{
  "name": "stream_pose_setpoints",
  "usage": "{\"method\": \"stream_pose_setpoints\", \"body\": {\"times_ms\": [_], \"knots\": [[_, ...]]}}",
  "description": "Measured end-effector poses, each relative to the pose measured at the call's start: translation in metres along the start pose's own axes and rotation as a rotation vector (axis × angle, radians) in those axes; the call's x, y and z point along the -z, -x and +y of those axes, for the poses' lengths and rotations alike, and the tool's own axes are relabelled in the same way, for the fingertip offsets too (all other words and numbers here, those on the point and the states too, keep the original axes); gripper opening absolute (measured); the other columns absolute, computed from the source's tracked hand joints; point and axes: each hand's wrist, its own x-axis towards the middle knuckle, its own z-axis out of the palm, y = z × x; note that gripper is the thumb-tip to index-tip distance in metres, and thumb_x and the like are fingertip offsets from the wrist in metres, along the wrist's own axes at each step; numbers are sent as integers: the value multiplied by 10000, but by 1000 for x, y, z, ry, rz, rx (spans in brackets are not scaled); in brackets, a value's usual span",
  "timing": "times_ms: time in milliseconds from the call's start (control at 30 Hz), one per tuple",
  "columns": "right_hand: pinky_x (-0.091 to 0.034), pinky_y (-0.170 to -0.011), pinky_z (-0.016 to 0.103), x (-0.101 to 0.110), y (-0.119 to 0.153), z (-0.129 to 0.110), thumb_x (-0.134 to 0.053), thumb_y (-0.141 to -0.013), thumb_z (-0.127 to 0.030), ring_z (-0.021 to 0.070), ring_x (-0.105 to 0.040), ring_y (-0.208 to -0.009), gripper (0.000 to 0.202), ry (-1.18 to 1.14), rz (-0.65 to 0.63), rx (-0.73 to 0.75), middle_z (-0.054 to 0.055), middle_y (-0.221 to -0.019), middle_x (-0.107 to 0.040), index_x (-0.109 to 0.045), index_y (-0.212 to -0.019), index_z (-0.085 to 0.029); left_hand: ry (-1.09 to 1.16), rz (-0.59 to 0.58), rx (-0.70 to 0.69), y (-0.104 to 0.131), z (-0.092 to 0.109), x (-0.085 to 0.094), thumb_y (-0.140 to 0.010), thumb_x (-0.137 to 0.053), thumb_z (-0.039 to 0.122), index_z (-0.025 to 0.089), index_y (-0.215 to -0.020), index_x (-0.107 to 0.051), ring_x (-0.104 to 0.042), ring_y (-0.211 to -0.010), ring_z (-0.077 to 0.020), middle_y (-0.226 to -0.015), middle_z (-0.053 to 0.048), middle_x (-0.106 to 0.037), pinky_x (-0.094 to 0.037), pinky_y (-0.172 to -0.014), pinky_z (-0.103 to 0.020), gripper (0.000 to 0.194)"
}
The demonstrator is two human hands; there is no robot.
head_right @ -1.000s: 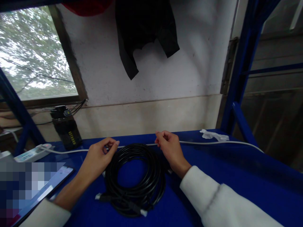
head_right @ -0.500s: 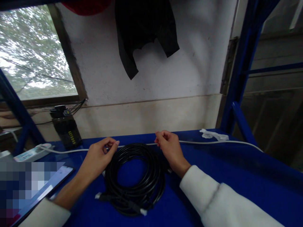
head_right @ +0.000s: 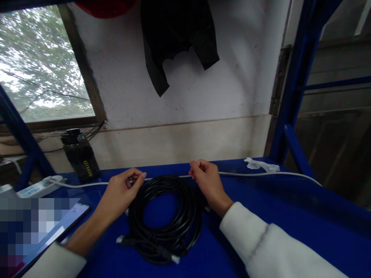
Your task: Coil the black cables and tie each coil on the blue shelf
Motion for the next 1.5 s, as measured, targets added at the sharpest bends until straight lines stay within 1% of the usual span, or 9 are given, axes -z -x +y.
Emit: {"method": "stream_pose_setpoints", "body": {"times_ms": [300, 600, 867, 1167, 1500], "knots": [[-380, -611, 330, 1, 0, 1, -663, -900, -543, 161, -505, -569, 446, 0, -4, 12, 11, -598, -600, -603, -606, -214, -6, 2, -17, -1, -1, 0, -987, -579, 402, 224, -840, -717, -598, -629, -171, -777, -9, -738, -443, -651, -322, 269], [-388, -617, 328, 0, 0, 4, -661, -907, -535, 160, -512, -575, 442, 6, -2, 6, 12, -602, -603, -607, -614, -209, 2, -15, -7, 1, 3, 1, -994, -578, 390, 219, -841, -705, -596, -646, -173, -783, 1, -729, -439, -677, -325, 262], [-377, -594, 326, 1, -2, 6, -659, -908, -542, 161, -507, -566, 449, 11, -4, 4, 11, -590, -594, -610, -615, -206, 1, -13, 3, 0, 1, 0, -992, -583, 387, 223, -849, -707, -595, -643, -173, -788, 1, -732, -440, -678, -324, 251], [-381, -621, 330, 1, -1, 3, -657, -909, -537, 156, -505, -570, 447, 7, -3, 10, 7, -589, -596, -619, -615, -203, 1, -10, -7, 0, 1, 1, -990, -581, 387, 225, -840, -705, -605, -678, -178, -780, 0, -725, -441, -694, -329, 252], [-377, -612, 330, 1, -2, 3, -658, -907, -541, 161, -505, -567, 449, 17, -2, 12, 11, -589, -599, -615, -611, -207, -1, -9, -7, 1, 0, 1, -994, -579, 397, 225, -848, -709, -589, -640, -167, -781, 5, -727, -443, -680, -329, 260]]}}
